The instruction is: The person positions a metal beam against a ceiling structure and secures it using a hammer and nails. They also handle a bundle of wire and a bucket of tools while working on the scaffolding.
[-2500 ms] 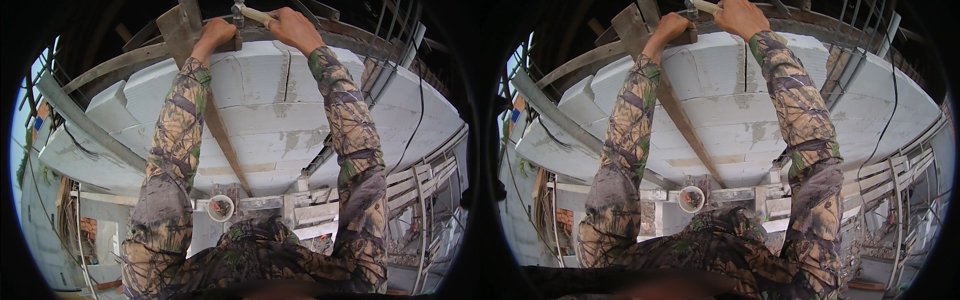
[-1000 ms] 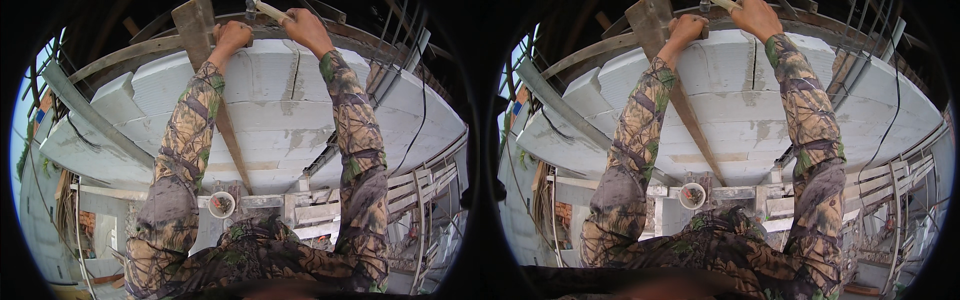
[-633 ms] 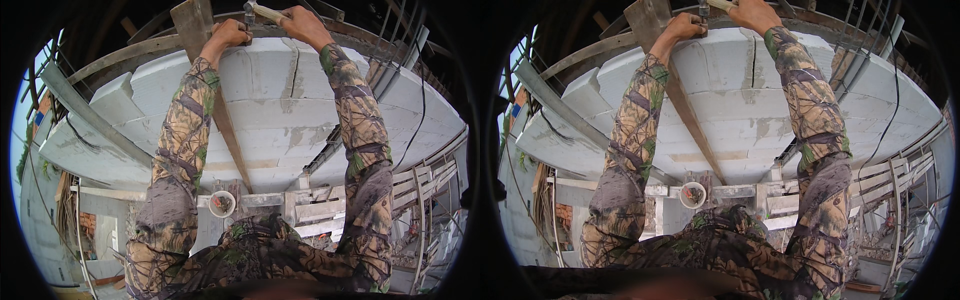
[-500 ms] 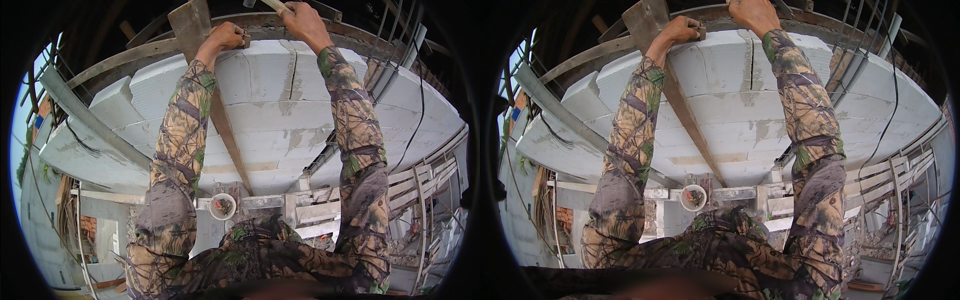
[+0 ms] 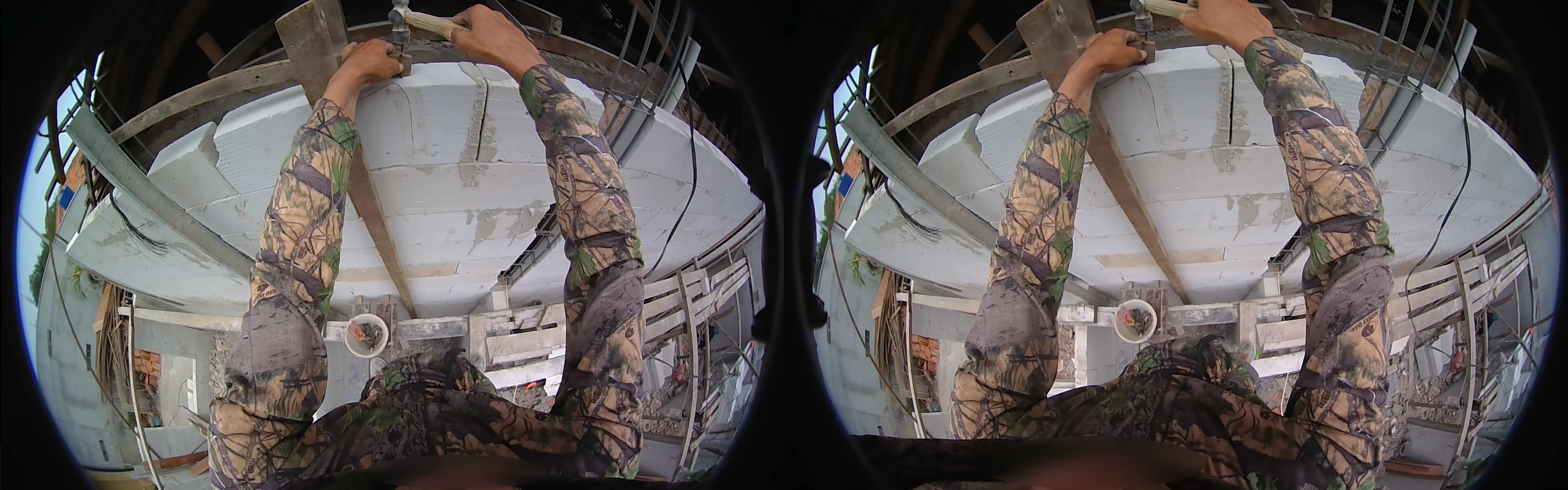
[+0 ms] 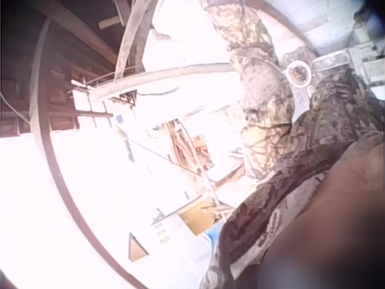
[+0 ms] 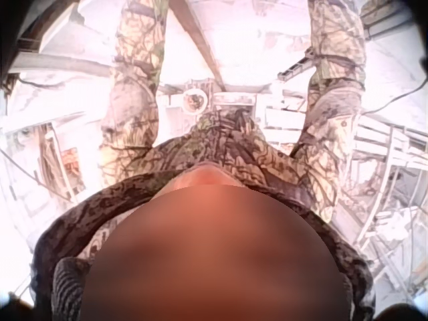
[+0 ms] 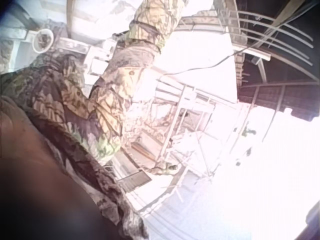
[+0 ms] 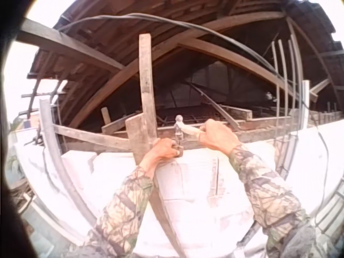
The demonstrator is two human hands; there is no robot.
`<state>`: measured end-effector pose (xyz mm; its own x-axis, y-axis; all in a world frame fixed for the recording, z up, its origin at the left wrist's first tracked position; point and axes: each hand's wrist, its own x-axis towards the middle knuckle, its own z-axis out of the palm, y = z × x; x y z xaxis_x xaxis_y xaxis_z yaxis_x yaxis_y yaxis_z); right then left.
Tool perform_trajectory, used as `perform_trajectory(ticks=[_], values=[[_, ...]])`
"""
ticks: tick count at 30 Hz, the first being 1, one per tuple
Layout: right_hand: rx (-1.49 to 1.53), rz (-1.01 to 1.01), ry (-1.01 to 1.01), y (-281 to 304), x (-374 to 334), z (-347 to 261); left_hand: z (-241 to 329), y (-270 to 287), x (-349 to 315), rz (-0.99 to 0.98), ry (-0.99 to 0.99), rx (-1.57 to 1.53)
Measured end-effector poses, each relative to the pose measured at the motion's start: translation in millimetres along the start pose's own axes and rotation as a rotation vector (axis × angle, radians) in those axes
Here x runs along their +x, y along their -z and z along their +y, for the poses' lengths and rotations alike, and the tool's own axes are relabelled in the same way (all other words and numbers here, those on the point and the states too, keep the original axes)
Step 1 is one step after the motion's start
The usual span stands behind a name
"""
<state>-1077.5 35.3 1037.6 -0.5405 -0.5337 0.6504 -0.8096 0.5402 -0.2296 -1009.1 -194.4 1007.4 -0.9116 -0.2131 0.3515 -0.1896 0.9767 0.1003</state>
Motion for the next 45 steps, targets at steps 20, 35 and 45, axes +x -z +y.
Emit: perform_trajectory(ticks=[20,35,45], values=[[0.159,0.286,-0.001,-21,2,21,-4,-4,7,-0.012,-0.009,0.083],[0.201,0.081,-0.138,4,-17,-10,-2,-2,8,-0.092,0.015,0.063],[0.15,-0.068,-0.186,18,-24,-17,-6,-7,7,-0.027,-0.027,0.048]])
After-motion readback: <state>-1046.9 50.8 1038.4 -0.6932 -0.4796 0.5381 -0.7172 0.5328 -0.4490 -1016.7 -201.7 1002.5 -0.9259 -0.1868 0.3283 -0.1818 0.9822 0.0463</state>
